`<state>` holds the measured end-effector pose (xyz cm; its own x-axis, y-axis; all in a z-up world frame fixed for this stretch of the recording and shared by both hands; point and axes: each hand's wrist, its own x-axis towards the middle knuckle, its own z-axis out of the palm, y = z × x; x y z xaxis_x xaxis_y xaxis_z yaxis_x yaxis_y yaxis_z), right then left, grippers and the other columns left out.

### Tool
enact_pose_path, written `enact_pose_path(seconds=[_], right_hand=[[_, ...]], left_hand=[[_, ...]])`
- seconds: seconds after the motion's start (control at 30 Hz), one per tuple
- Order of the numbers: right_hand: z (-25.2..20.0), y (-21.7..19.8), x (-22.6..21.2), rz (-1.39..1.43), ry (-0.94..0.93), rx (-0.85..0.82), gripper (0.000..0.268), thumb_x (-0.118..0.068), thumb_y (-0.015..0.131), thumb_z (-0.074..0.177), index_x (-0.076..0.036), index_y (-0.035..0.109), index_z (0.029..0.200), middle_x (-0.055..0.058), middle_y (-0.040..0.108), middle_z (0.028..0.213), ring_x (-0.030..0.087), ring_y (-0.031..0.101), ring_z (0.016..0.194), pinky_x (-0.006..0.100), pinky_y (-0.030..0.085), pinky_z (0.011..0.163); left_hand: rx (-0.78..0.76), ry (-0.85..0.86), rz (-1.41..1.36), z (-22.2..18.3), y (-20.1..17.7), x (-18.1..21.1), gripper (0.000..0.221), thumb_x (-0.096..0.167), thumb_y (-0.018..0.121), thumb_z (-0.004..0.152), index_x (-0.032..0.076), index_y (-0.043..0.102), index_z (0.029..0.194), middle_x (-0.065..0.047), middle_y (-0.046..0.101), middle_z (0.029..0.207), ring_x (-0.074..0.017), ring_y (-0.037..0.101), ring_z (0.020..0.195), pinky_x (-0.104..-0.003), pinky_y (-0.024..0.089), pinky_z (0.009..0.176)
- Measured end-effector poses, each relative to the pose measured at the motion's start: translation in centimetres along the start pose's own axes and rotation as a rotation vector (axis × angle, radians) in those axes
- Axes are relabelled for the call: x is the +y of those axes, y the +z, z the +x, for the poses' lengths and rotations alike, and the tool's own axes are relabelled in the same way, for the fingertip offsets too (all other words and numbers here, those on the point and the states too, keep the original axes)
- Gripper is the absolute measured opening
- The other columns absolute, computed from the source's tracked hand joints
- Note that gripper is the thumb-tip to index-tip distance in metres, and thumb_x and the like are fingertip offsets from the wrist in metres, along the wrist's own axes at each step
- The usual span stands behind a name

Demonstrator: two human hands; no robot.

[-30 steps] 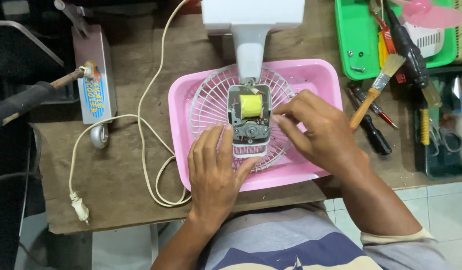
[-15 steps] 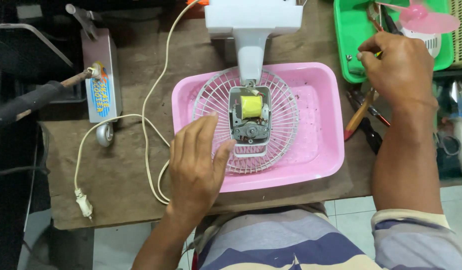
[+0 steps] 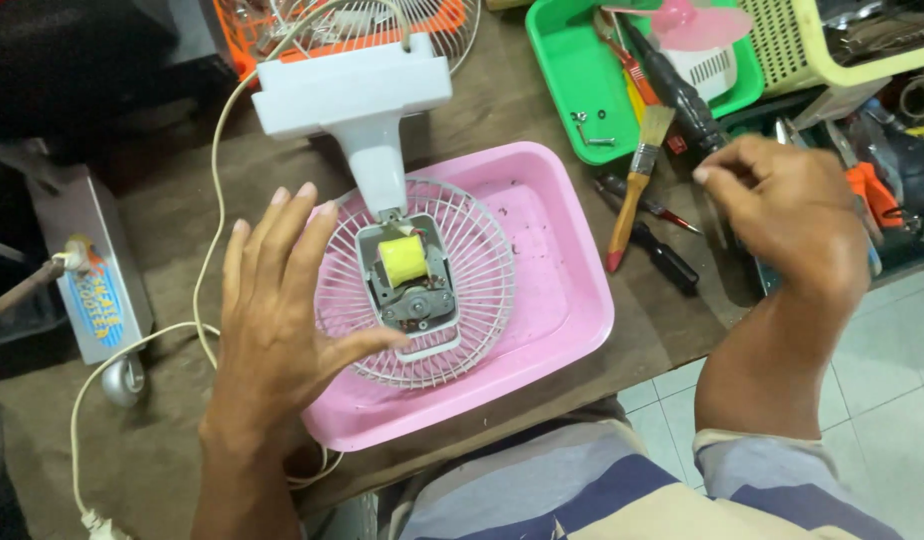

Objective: Disassembling a small electric fan to remove and inspect the motor components using a screwdriver and a brush.

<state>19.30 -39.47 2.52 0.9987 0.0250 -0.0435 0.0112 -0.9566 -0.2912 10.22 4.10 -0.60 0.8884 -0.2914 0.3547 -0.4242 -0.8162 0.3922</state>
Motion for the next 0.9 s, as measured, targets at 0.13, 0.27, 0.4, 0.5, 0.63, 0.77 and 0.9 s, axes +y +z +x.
enact_pose_path(seconds=[0.13, 0.27, 0.4, 0.5, 0.63, 0.77, 0.9], right_hand=[[-2.8, 1.3, -0.4, -0.270, 0.016, -0.291, 0.031, -0.043, 0.061, 0.100, -0.014, 0.072, 0.106, 0.006, 0.075, 0.109, 0.031, 0.070, 0.100, 0.050, 0.050, 0.074], [-4.6, 2.8, -0.6, -0.382, 0.150, -0.375, 0.043, -0.059, 0.066, 0.089, -0.026, 0.068, 0.117, -0.007, 0.074, 0.119, 0.023, 0.068, 0.114, 0.046, 0.053, 0.082], [-5.5, 4.1, 0.4, -0.470, 0.171, -0.344, 0.048, -0.060, 0.065, 0.091, -0.024, 0.073, 0.122, -0.002, 0.075, 0.124, 0.024, 0.071, 0.113, 0.044, 0.057, 0.080], [-5.8, 4.0, 0.3, -0.464, 0.216, -0.336, 0.048, -0.059, 0.062, 0.095, -0.021, 0.075, 0.123, 0.000, 0.077, 0.121, 0.026, 0.071, 0.111, 0.045, 0.057, 0.080], [-7.2, 4.1, 3.8, -0.415, 0.193, -0.239, 0.046, -0.053, 0.069, 0.097, -0.016, 0.078, 0.123, 0.003, 0.079, 0.109, 0.025, 0.072, 0.102, 0.041, 0.055, 0.081], [-9.3, 6.0, 11.2, -0.225, 0.171, -0.114, 0.048, -0.037, 0.075, 0.106, 0.002, 0.074, 0.135, 0.019, 0.076, 0.109, 0.034, 0.070, 0.097, 0.044, 0.054, 0.083], [-9.6, 7.3, 18.0, 0.127, 0.005, 0.020, 0.036, -0.020, 0.066, 0.124, 0.011, 0.062, 0.141, 0.024, 0.059, 0.118, 0.037, 0.057, 0.103, 0.046, 0.044, 0.091]], left_hand=[[-0.133, -0.019, 0.029, -0.9, 0.5, -0.4, 0.135, 0.080, 0.076, 0.062, 0.005, 0.023, 0.161, -0.019, 0.028, 0.168, -0.0376, 0.025, 0.158, -0.069, 0.018, 0.125], [-0.182, -0.039, 0.049, -1.1, 1.4, -0.3, 0.136, 0.084, 0.074, 0.069, 0.006, 0.015, 0.163, -0.018, 0.016, 0.172, -0.0353, 0.018, 0.161, -0.070, 0.011, 0.126], [-0.138, -0.003, -0.021, -0.9, 2.5, -0.1, 0.128, 0.076, 0.083, 0.075, 0.005, 0.022, 0.161, -0.018, 0.025, 0.169, -0.0342, 0.024, 0.159, -0.067, 0.017, 0.128], [-0.124, 0.004, -0.030, -1.1, 2.7, 0.0, 0.123, 0.072, 0.086, 0.077, 0.005, 0.024, 0.160, -0.018, 0.030, 0.167, -0.0340, 0.028, 0.158, -0.065, 0.021, 0.127], [-0.139, 0.007, -0.107, -1.3, 3.1, -0.3, 0.125, 0.076, 0.080, 0.079, 0.003, 0.019, 0.161, -0.018, 0.030, 0.168, -0.0367, 0.025, 0.159, -0.062, 0.020, 0.128], [-0.152, -0.022, -0.183, -1.2, 3.0, -0.2, 0.125, 0.070, 0.085, 0.080, 0.002, 0.016, 0.161, -0.019, 0.025, 0.170, -0.0347, 0.020, 0.161, -0.059, 0.017, 0.131], [-0.162, -0.027, -0.201, -1.4, 3.5, -0.2, 0.133, 0.064, 0.095, 0.077, 0.004, 0.013, 0.162, -0.018, 0.024, 0.171, -0.0349, 0.020, 0.161, -0.059, 0.015, 0.131]])
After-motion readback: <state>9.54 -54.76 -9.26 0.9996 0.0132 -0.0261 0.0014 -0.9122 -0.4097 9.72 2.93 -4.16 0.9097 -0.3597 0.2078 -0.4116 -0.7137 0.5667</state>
